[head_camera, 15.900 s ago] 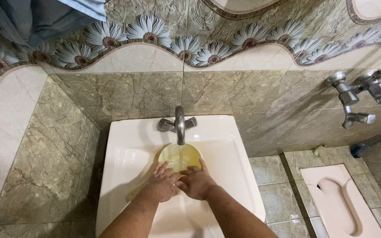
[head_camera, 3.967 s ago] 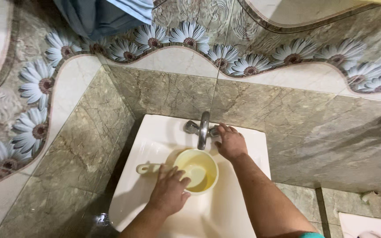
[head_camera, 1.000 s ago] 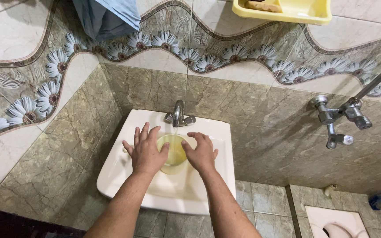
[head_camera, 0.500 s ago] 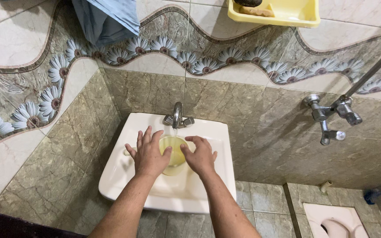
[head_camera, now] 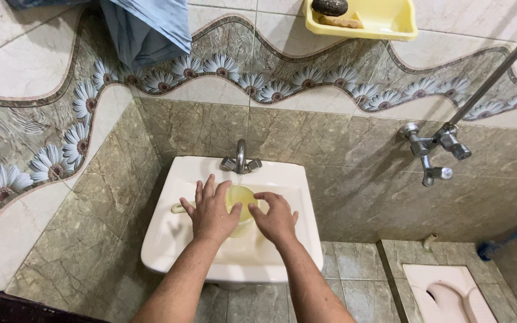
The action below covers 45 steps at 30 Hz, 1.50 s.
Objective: The person rinses a yellow plastic pitcher under a faucet and rubs the interior and exterior surfaces by hand while pouring water into a sink.
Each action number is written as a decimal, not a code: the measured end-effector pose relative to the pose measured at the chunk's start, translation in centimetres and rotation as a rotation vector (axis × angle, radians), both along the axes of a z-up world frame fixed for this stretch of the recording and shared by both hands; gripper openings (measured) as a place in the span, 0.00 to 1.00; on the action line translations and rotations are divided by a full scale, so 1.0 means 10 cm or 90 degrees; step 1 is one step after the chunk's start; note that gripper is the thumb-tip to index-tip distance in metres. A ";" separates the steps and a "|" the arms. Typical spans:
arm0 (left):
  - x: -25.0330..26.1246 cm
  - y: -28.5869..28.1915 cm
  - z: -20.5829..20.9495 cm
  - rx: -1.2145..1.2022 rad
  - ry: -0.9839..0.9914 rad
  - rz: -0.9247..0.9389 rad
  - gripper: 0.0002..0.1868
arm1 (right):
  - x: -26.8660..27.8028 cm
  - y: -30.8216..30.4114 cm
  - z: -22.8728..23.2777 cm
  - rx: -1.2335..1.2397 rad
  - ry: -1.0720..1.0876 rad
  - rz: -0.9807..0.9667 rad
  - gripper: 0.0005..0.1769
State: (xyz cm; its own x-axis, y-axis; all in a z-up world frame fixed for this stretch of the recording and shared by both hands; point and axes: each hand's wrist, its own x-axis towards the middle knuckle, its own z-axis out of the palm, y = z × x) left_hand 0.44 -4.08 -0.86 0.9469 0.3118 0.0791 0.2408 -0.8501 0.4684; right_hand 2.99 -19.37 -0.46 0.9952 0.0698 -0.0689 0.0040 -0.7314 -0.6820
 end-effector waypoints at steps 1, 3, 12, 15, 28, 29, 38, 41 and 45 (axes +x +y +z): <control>0.00 0.00 0.01 0.006 0.012 -0.006 0.36 | -0.02 0.00 0.01 -0.004 0.003 -0.004 0.23; 0.00 -0.01 0.04 0.016 0.037 -0.020 0.36 | -0.03 0.01 0.03 -0.021 0.013 -0.002 0.24; -0.03 0.02 0.11 0.013 0.039 -0.037 0.38 | -0.14 0.06 0.12 -0.024 0.004 -0.007 0.24; -0.04 0.06 0.10 0.013 0.025 -0.038 0.38 | -0.15 0.10 0.14 -0.025 0.003 -0.010 0.24; -0.03 0.15 0.11 -0.013 -0.014 -0.039 0.39 | -0.19 0.25 0.14 -0.010 -0.017 -0.029 0.23; -0.03 0.14 0.11 -0.019 -0.013 -0.040 0.39 | -0.19 0.23 0.14 -0.021 -0.017 -0.027 0.23; -0.07 0.28 0.17 -0.006 0.009 -0.052 0.42 | -0.21 0.32 0.13 -0.045 -0.054 -0.035 0.26; -0.09 0.30 0.19 -0.015 -0.003 -0.054 0.44 | -0.23 0.35 0.14 -0.051 -0.050 -0.042 0.27; -0.10 0.30 0.21 -0.023 -0.011 -0.058 0.46 | -0.24 0.38 0.14 -0.047 -0.069 -0.051 0.26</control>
